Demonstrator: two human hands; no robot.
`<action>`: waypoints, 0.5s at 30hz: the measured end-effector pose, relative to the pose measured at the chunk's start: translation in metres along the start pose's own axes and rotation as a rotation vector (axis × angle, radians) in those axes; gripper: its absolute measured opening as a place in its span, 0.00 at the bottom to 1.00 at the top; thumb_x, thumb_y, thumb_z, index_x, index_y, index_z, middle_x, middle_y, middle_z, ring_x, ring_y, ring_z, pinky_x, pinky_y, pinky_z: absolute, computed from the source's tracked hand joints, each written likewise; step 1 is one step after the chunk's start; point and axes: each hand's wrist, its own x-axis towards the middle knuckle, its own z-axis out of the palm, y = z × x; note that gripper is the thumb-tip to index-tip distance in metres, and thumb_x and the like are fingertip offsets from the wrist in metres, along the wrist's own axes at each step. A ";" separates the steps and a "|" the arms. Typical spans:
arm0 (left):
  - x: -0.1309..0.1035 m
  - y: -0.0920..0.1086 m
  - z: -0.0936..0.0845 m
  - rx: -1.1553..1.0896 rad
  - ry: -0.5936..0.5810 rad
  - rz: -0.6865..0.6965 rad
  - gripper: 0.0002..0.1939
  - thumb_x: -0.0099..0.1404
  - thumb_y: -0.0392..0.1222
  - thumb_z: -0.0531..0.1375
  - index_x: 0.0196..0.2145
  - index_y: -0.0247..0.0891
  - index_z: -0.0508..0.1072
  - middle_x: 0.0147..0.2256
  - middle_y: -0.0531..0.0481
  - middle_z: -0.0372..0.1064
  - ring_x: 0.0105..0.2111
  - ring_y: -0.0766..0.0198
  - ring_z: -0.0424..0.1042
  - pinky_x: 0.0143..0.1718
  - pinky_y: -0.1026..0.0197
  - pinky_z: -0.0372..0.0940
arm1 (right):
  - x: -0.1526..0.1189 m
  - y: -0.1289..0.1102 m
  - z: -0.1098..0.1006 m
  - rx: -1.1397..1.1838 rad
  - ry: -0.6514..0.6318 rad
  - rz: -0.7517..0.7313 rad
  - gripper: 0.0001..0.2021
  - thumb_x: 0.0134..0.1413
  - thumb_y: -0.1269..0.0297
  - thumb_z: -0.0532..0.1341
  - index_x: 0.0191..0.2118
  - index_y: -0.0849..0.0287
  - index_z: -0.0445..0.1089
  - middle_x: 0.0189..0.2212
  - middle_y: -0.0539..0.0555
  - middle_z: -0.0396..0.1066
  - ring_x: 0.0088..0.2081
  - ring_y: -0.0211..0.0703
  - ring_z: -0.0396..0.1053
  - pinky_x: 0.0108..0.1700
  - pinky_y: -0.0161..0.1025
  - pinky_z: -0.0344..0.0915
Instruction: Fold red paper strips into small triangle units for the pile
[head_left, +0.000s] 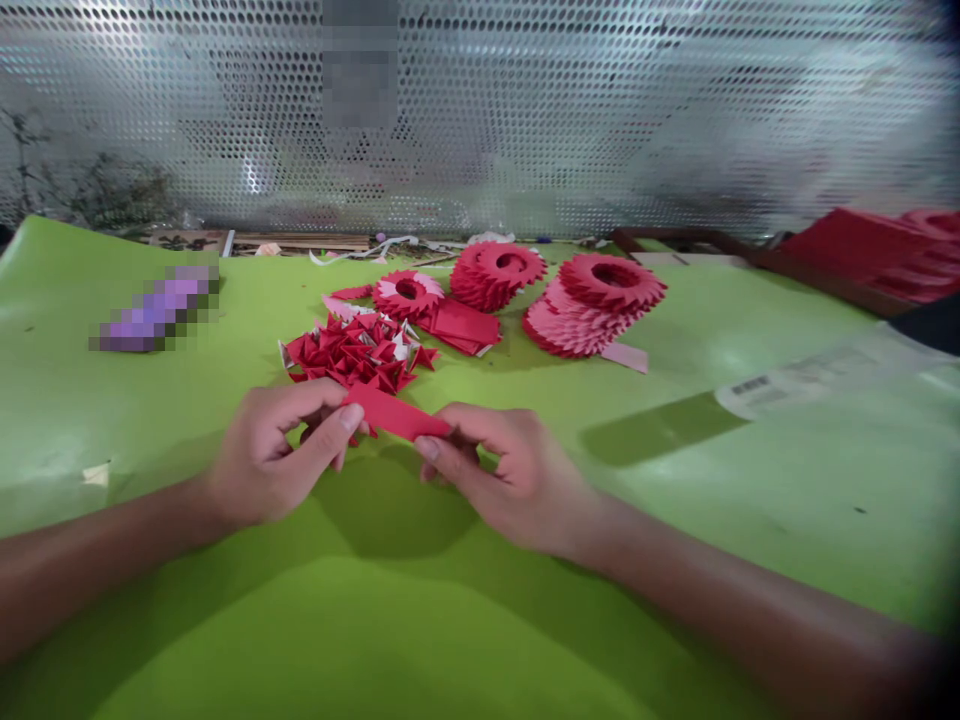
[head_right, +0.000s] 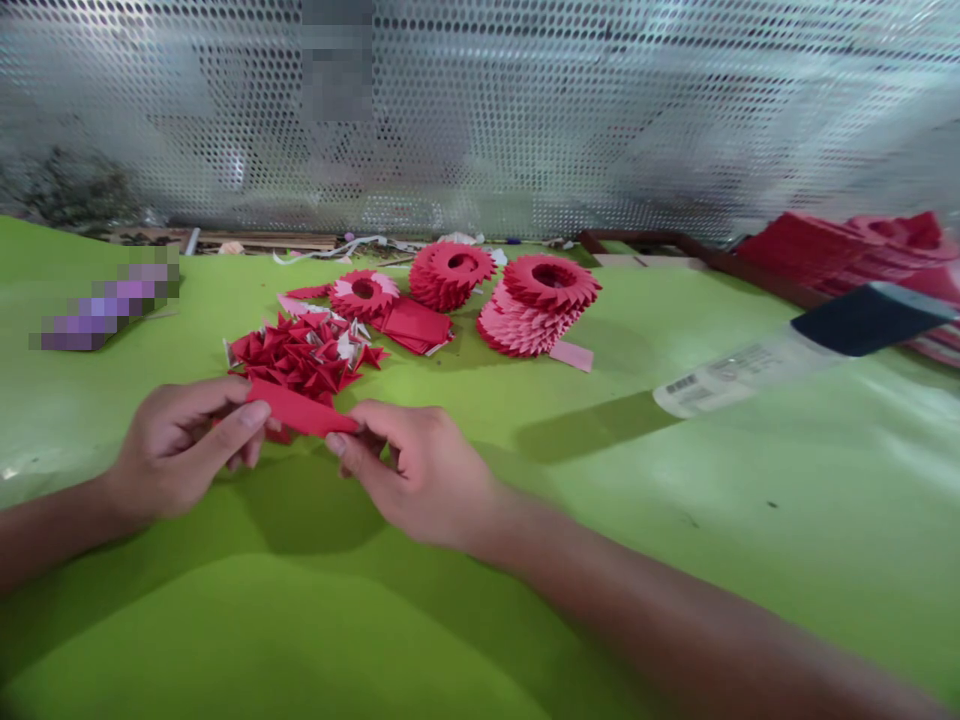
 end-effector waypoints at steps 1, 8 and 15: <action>0.000 -0.001 0.000 -0.008 0.009 -0.007 0.16 0.70 0.34 0.55 0.24 0.36 0.71 0.17 0.56 0.67 0.14 0.73 0.63 0.14 0.72 0.55 | 0.000 0.000 0.000 0.000 0.001 -0.012 0.15 0.69 0.60 0.56 0.31 0.60 0.72 0.24 0.51 0.74 0.23 0.36 0.69 0.22 0.31 0.56; 0.000 -0.007 -0.001 -0.035 0.067 -0.033 0.14 0.71 0.35 0.55 0.26 0.37 0.71 0.18 0.54 0.68 0.14 0.71 0.64 0.13 0.71 0.56 | 0.002 0.002 -0.004 0.109 0.013 -0.025 0.09 0.67 0.63 0.57 0.40 0.61 0.73 0.27 0.52 0.76 0.25 0.37 0.71 0.23 0.31 0.61; -0.001 -0.003 0.001 0.100 -0.058 0.038 0.15 0.71 0.37 0.57 0.25 0.36 0.74 0.16 0.56 0.68 0.13 0.73 0.62 0.13 0.71 0.51 | -0.001 -0.001 -0.004 0.109 0.065 -0.118 0.08 0.64 0.64 0.64 0.46 0.60 0.76 0.32 0.52 0.79 0.28 0.38 0.74 0.25 0.31 0.66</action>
